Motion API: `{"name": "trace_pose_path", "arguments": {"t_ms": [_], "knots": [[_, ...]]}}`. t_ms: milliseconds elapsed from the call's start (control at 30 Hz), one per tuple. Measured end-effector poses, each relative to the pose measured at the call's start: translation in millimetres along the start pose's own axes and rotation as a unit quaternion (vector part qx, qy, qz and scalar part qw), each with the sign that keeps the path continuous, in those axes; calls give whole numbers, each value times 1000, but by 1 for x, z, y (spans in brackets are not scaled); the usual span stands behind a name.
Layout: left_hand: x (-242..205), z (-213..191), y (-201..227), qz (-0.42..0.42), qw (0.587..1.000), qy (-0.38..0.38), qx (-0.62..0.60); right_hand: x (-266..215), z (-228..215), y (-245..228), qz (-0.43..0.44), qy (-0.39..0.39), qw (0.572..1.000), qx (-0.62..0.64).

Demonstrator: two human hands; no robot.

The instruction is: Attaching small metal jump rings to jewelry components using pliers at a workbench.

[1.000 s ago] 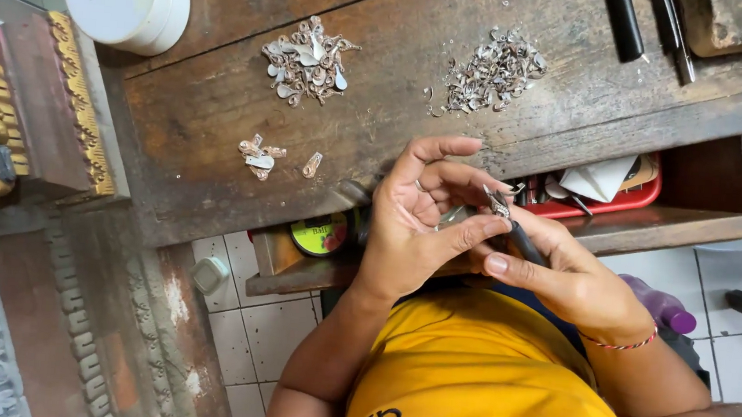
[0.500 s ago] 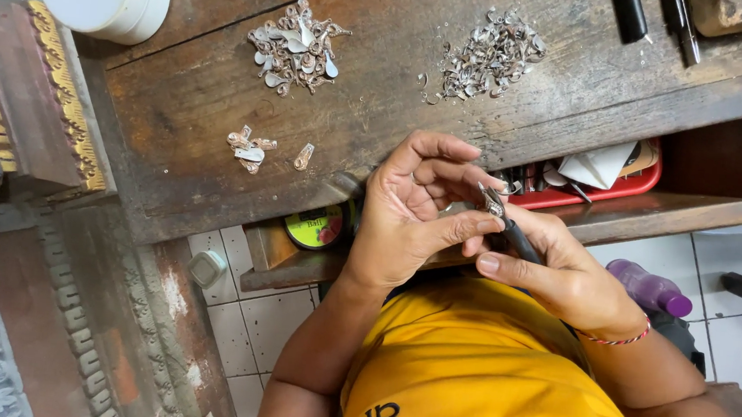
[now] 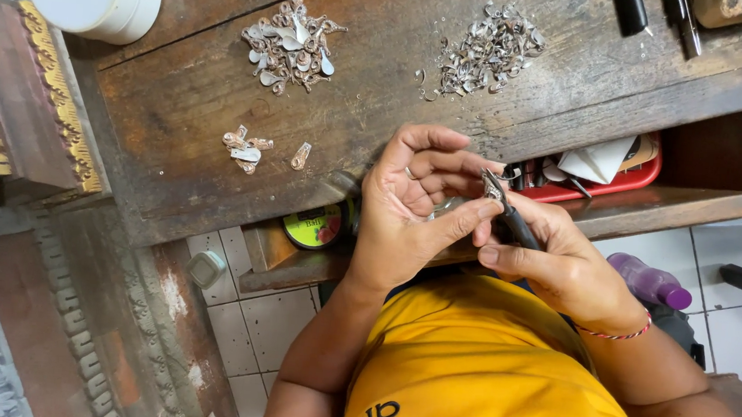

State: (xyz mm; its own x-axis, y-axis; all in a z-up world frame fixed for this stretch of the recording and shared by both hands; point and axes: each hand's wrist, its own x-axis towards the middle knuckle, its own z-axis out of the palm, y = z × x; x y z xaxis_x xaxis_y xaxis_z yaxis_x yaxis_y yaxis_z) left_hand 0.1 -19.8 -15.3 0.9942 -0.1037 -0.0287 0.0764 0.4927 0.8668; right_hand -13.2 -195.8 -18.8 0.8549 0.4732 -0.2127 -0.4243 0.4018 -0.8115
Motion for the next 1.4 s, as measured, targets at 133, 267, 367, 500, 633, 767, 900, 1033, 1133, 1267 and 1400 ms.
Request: {"name": "trace_pose_path", "arguments": {"t_ms": [133, 267, 367, 500, 633, 767, 900, 1033, 1133, 1267, 1400], "knots": [[-1, 7, 8, 13, 1000, 12, 21, 1, -5, -2, 5, 3, 1000, 5], [0, 18, 23, 6, 995, 28, 96, 2, -5, -12, 93, 9, 996, -13], [2, 20, 25, 1, 994, 34, 108, 3, -6, -13, 95, 8, 995, 1], [3, 20, 24, 0, 994, 29, 108, 5, -8, -15, 94, 3, 996, 5], [8, 23, 25, 4, 992, 31, 124, 9, -9, -17, 96, 7, 995, 2], [17, 25, 27, 19, 984, 44, 169, 17, -8, -22, 98, 22, 995, 28], [25, 26, 28, 32, 979, 45, 195, 24, -7, -27, 100, 23, 993, 65], [27, 28, 27, 42, 975, 63, 208, 24, -7, -26, 100, 6, 991, 88], [27, 27, 29, 54, 978, 62, 191, 23, -8, -24, 88, 5, 993, 79], [28, 24, 35, 128, 954, 102, 249, 14, -8, -38, 2, -16, 994, 106], [25, 9, 34, 239, 900, 150, 332, 6, -18, -61, -261, 12, 963, -63]]}}
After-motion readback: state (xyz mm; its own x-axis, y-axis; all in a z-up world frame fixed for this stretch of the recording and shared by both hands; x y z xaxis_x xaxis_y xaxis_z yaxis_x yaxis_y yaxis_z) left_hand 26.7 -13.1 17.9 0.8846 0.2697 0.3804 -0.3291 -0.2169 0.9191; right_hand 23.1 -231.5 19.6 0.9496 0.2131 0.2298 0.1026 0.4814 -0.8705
